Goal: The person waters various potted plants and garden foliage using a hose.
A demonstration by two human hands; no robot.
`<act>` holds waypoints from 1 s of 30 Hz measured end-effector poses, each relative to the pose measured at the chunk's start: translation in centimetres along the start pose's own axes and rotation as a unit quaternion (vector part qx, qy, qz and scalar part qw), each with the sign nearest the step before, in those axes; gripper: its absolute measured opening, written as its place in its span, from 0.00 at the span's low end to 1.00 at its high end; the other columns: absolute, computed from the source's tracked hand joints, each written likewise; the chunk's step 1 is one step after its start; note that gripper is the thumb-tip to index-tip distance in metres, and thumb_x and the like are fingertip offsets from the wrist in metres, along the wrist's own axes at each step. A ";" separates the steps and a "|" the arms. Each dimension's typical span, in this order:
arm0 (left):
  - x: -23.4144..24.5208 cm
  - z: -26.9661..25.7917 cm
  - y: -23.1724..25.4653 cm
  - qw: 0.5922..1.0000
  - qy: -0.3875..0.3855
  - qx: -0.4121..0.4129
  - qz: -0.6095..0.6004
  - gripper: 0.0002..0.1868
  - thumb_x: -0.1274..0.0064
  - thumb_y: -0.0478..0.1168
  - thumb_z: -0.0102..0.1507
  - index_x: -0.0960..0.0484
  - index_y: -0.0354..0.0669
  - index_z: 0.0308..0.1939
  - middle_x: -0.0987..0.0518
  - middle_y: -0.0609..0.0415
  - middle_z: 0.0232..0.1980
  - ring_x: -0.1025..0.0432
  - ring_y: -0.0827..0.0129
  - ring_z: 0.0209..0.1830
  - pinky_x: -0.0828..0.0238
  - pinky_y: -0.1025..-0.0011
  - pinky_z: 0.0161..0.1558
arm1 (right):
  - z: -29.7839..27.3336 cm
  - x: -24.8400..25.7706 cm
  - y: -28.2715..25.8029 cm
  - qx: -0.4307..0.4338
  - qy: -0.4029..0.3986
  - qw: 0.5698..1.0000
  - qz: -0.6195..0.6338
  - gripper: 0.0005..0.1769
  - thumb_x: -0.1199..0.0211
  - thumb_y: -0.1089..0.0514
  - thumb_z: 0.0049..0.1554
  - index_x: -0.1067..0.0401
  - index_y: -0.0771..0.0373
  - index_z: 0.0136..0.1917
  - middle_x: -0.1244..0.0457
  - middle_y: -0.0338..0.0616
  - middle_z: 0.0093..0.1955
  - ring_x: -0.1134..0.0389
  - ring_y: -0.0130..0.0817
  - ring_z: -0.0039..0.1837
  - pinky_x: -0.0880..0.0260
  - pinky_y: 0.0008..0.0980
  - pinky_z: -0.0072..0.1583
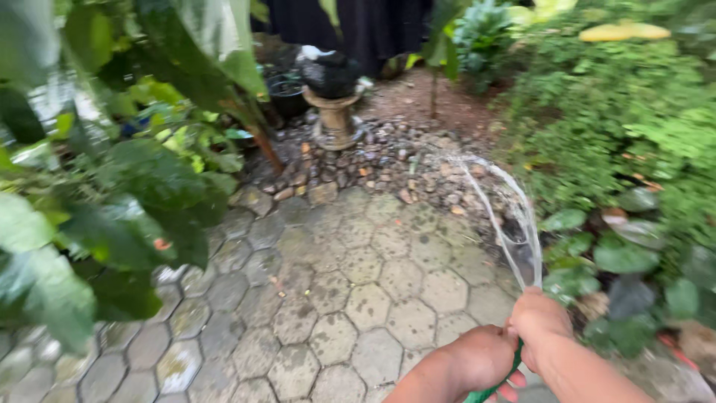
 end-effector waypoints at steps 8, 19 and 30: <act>-5.6 0.9 -0.1 0.995 -0.078 -0.050 0.024 0.19 0.66 0.50 0.76 0.26 0.41 0.56 0.21 0.54 0.40 0.27 0.70 0.29 0.28 0.68 0.34 | -3.0 7.0 1.2 -0.025 0.120 0.992 0.010 0.33 0.54 0.44 0.69 0.30 0.75 0.37 0.38 0.58 0.29 0.38 0.49 0.31 0.42 0.49 0.34; -7.8 2.9 3.1 0.959 -0.060 -0.080 0.266 0.18 0.48 0.46 0.67 0.24 0.37 0.55 0.18 0.49 0.43 0.22 0.63 0.39 0.24 0.65 0.41 | -2.8 11.2 1.8 -0.033 0.127 0.991 -0.010 0.36 0.53 0.41 0.67 0.28 0.77 0.37 0.35 0.59 0.29 0.35 0.50 0.30 0.37 0.52 0.37; -7.0 -3.3 10.1 0.904 0.049 -0.048 0.422 0.18 0.51 0.44 0.62 0.19 0.46 0.54 0.17 0.43 0.46 0.24 0.51 0.49 0.28 0.56 0.53 | -1.5 10.9 1.0 0.010 0.079 0.996 -0.043 0.36 0.56 0.42 0.67 0.28 0.76 0.36 0.33 0.61 0.32 0.32 0.49 0.31 0.34 0.50 0.39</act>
Point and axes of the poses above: each hand's wrist, its own z-axis towards the middle knuckle, its own x-axis out of the back of the hand, y = z × x, the point moved 4 cm from there along z, towards the middle knuckle
